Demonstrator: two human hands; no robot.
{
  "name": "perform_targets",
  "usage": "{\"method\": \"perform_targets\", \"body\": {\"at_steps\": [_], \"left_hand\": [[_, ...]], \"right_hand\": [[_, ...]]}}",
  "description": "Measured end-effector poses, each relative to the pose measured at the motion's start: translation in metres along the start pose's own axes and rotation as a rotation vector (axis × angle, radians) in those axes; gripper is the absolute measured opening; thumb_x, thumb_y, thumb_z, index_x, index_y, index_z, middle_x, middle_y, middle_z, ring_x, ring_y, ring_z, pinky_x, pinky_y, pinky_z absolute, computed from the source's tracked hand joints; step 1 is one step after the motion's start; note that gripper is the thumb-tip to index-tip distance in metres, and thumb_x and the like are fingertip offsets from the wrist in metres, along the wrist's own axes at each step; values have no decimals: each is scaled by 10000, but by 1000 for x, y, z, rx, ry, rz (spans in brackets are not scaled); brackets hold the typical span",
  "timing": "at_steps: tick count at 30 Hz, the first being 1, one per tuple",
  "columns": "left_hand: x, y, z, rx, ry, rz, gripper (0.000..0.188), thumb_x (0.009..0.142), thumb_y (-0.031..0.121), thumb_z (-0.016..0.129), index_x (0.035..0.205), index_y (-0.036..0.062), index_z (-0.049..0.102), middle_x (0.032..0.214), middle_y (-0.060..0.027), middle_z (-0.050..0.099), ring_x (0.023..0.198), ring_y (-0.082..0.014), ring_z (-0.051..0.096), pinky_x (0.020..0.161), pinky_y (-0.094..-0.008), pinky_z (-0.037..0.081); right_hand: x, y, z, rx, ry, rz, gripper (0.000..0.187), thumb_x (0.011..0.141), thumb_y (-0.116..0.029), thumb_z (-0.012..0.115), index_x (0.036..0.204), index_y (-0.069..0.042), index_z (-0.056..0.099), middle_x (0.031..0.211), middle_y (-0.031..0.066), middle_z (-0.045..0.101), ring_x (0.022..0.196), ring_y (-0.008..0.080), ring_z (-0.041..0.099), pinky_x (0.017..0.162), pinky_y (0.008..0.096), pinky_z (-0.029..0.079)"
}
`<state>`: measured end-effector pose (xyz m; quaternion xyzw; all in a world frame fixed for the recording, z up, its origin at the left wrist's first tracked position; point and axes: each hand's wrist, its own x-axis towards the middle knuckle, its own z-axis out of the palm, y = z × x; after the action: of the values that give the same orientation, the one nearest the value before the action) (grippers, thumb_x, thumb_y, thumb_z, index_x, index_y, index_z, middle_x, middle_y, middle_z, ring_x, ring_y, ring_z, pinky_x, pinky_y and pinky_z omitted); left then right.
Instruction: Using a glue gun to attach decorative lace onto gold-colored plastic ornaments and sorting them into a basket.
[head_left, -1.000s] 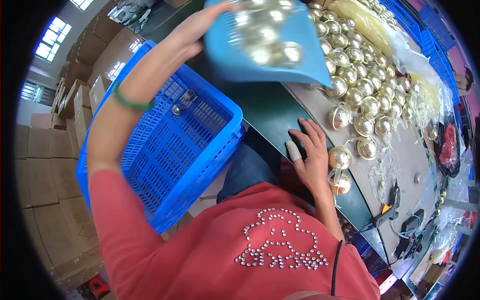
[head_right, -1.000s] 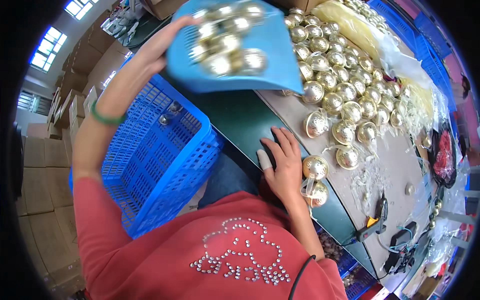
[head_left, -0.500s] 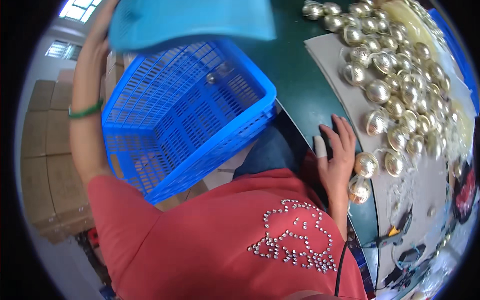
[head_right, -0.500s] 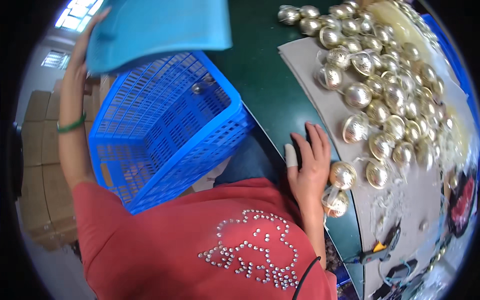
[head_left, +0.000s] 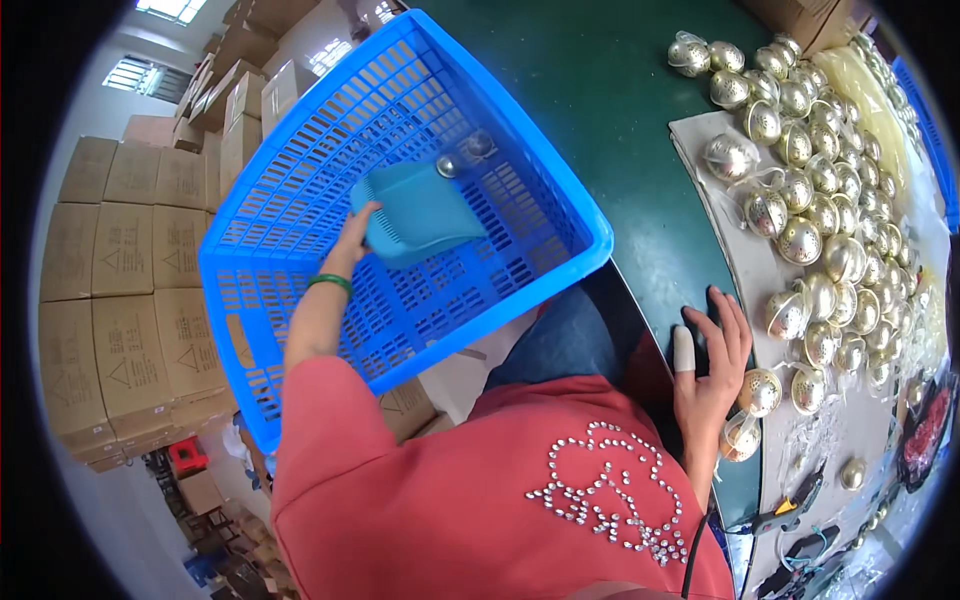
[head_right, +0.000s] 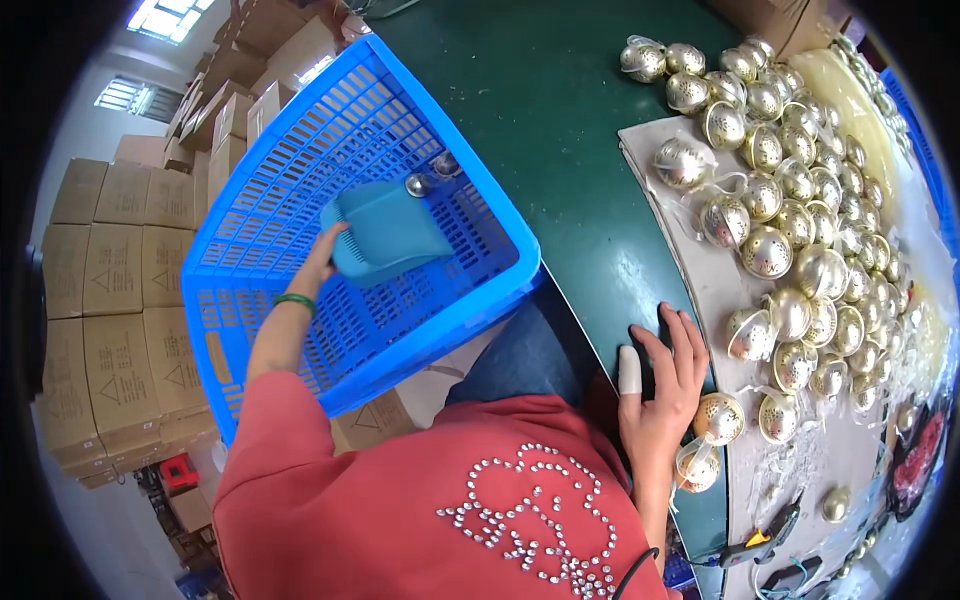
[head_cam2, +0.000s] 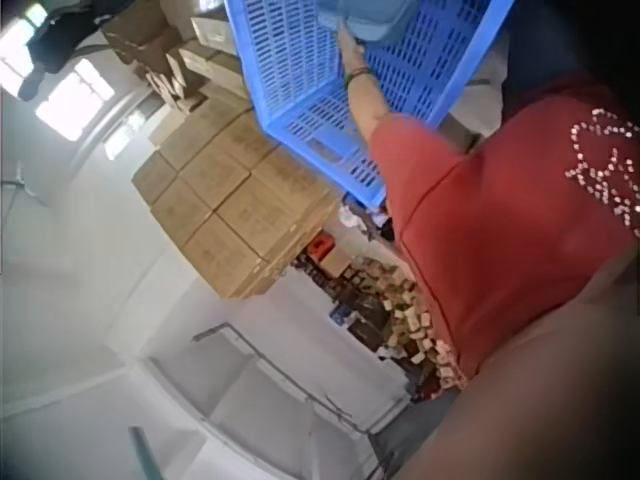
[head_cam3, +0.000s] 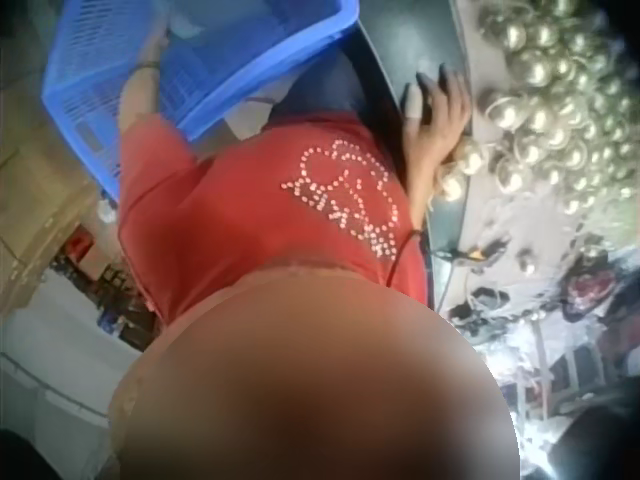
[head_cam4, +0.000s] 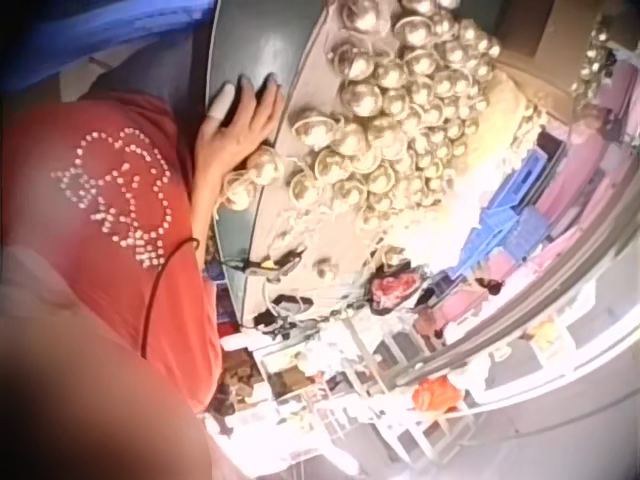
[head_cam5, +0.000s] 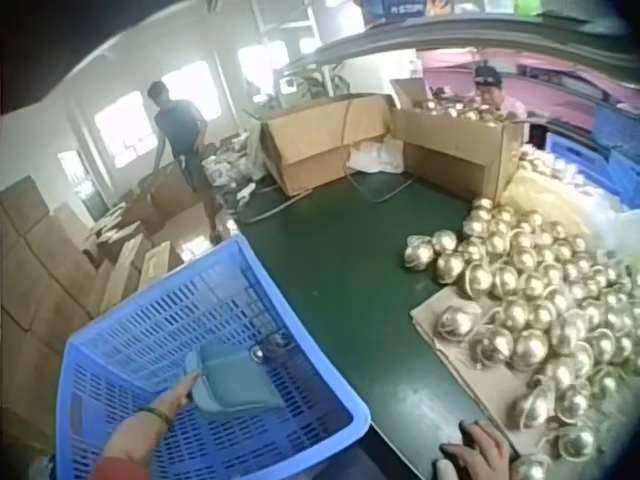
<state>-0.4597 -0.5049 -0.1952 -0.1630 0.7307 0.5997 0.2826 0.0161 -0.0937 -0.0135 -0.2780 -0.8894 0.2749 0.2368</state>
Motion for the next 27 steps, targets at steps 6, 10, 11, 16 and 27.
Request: {"method": "perform_targets", "body": {"at_steps": [6, 10, 11, 16, 27], "left_hand": [[66, -17, 97, -146, 56, 234, 762, 815, 245, 809, 1473, 89, 458, 1290, -170, 635, 1145, -348, 670, 943, -524, 590], [59, -30, 101, -273, -100, 256, 699, 840, 239, 753, 1460, 69, 478, 1273, -170, 635, 1128, -350, 657, 1002, -501, 555], [51, -31, 90, -315, -149, 247, 673, 852, 263, 739, 1445, 57, 496, 1262, -170, 642, 1126, -347, 656, 1000, -500, 554], [5, 29, 43, -346, -158, 153, 632, 857, 374, 729, 1374, 44, 576, 1242, -154, 672, 1090, -336, 668, 1002, -503, 561], [-216, 237, 57, -24, -212, 358, 588, 944, 346, 688, 1410, 7, 572, 1203, -137, 713, 1065, -268, 725, 953, -420, 617]], "right_hand": [[1, -4, 4, -4, 33, -9, 193, 915, -68, 744, 1107, -67, 761, 1409, 124, 657, 1378, 364, 542, 1149, 468, 421], [2, -2, 3, -30, 34, -7, 184, 910, -69, 752, 1094, -63, 759, 1398, 130, 662, 1377, 367, 543, 1147, 472, 424], [1, -3, 3, -32, 25, -11, 182, 910, -71, 754, 1092, -63, 759, 1394, 131, 664, 1377, 368, 543, 1147, 473, 424], [1, 0, 3, -11, 56, -16, 185, 914, -82, 759, 1098, -63, 761, 1387, 125, 668, 1374, 369, 546, 1149, 475, 426], [-9, 11, 6, 27, 116, -104, 253, 910, -100, 761, 1157, -49, 735, 1404, 158, 651, 1361, 404, 544, 1125, 485, 453]]}}
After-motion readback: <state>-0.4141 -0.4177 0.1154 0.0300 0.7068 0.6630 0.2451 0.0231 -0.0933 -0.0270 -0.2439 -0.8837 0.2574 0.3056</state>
